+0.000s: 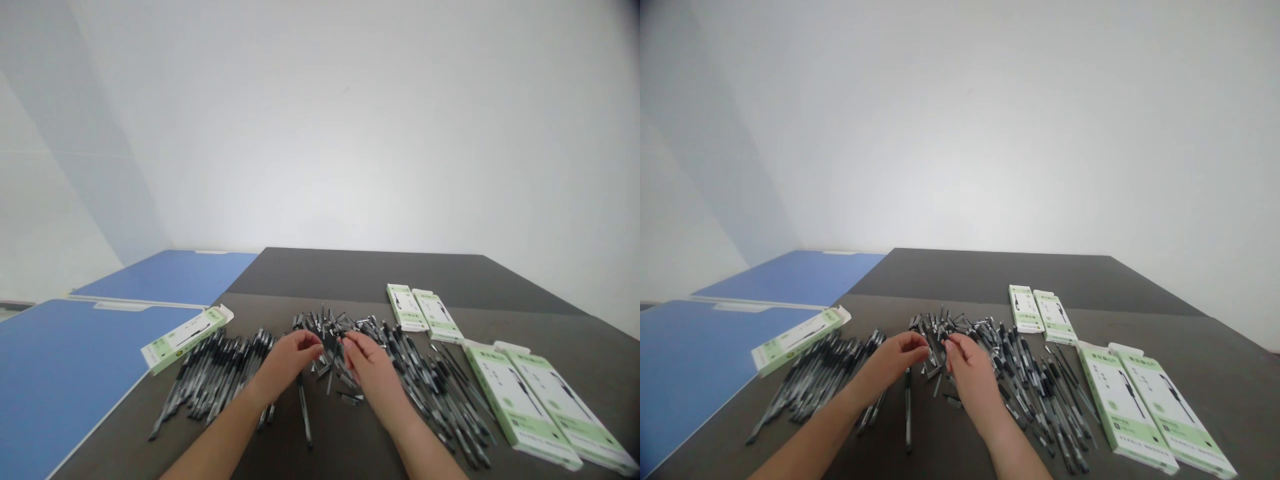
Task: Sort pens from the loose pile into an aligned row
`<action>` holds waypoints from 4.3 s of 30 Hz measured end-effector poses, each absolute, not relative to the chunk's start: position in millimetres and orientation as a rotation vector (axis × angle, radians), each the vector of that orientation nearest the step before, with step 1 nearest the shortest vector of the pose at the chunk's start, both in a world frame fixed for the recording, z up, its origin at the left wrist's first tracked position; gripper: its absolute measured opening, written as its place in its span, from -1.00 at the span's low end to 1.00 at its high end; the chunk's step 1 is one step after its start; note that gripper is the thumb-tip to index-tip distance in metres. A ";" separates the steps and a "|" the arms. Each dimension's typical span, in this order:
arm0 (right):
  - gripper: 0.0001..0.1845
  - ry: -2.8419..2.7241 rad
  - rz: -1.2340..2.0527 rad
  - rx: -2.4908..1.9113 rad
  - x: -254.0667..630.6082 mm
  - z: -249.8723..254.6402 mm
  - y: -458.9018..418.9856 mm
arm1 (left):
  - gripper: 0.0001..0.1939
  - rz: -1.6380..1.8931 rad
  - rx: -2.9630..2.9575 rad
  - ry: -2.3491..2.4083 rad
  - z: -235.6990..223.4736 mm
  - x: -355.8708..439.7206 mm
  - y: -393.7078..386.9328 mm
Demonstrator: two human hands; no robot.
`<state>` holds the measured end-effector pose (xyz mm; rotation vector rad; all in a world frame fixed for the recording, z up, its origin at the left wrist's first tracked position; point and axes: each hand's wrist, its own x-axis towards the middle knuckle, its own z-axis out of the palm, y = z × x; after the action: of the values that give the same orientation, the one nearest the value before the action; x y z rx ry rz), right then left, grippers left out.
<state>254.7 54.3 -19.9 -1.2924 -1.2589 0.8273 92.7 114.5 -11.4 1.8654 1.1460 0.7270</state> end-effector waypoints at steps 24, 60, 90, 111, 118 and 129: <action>-0.75 -1.974 0.298 -1.479 249.4 -21.4 41.8 | -0.80 0.969 0.977 0.771 -24.5 71.7 93.2; -0.70 -1.843 0.548 -1.437 235.7 -23.2 39.0 | -0.71 1.046 1.254 0.759 -29.0 81.5 80.6; -0.70 -1.769 0.682 -1.383 233.0 -19.7 37.1 | -0.71 1.050 1.203 0.734 -28.7 82.5 75.6; -0.64 -1.419 0.696 -1.433 247.5 -23.3 48.2 | -0.79 0.873 2.296 1.556 -49.3 78.0 91.8; -0.63 -1.420 0.679 -1.403 247.5 -22.8 48.8 | -0.83 0.686 2.491 1.708 -53.1 84.5 86.7; -0.61 -1.168 0.687 -1.344 258.7 -19.7 53.2 | -0.78 0.913 2.258 1.551 -36.6 78.6 100.7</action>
<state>258.7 53.2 -19.7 -1.3441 -1.1676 0.6868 78.6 100.7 -36.6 2.2577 1.5514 0.9127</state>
